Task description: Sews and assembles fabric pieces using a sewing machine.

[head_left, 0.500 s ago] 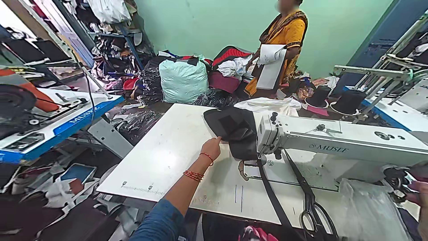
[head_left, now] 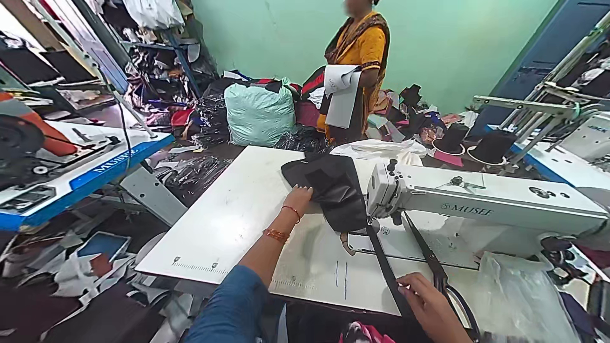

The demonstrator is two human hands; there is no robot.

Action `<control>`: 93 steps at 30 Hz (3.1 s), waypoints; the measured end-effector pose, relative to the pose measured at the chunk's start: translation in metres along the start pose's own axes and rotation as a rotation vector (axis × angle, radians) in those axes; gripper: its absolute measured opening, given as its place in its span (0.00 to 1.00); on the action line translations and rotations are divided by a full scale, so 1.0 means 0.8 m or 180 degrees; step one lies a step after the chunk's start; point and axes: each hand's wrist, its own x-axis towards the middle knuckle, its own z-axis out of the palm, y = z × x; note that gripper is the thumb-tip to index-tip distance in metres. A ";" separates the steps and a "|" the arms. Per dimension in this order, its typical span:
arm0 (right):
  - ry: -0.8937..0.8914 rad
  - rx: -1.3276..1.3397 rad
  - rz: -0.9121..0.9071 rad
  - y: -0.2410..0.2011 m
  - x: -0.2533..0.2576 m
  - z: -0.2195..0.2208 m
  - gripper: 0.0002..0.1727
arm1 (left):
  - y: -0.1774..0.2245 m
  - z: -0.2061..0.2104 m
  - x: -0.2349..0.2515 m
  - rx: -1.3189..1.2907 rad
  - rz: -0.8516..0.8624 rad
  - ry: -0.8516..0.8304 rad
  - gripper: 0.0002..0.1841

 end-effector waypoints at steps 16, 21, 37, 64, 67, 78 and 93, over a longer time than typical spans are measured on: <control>-0.0597 0.0114 0.1551 -0.012 0.119 0.017 0.23 | 0.088 0.033 -0.246 -0.0119 0.0744 0.1726 0.33; -0.1022 -0.0142 0.2009 -0.015 0.187 0.040 0.24 | 0.167 0.033 -0.199 -0.0670 0.0991 0.1985 0.22; -0.1232 0.0105 0.1677 -0.006 0.186 0.028 0.21 | 0.225 -0.007 -0.060 -0.0715 0.0405 -0.1407 0.17; -0.0717 0.1074 0.2370 -0.006 0.176 0.045 0.23 | 0.192 0.025 -0.062 -0.0059 0.0462 -0.1090 0.41; -0.0821 0.0950 0.2261 -0.009 0.176 0.044 0.23 | 0.196 0.026 -0.065 -0.0216 0.0418 -0.1097 0.40; -0.1008 0.0666 0.2105 -0.018 0.171 0.039 0.24 | 0.197 0.031 -0.073 -0.0421 0.0591 -0.1103 0.33; -0.1525 -0.0028 0.1899 -0.047 0.172 0.039 0.28 | 0.194 0.035 -0.071 -0.0444 0.0667 -0.1121 0.27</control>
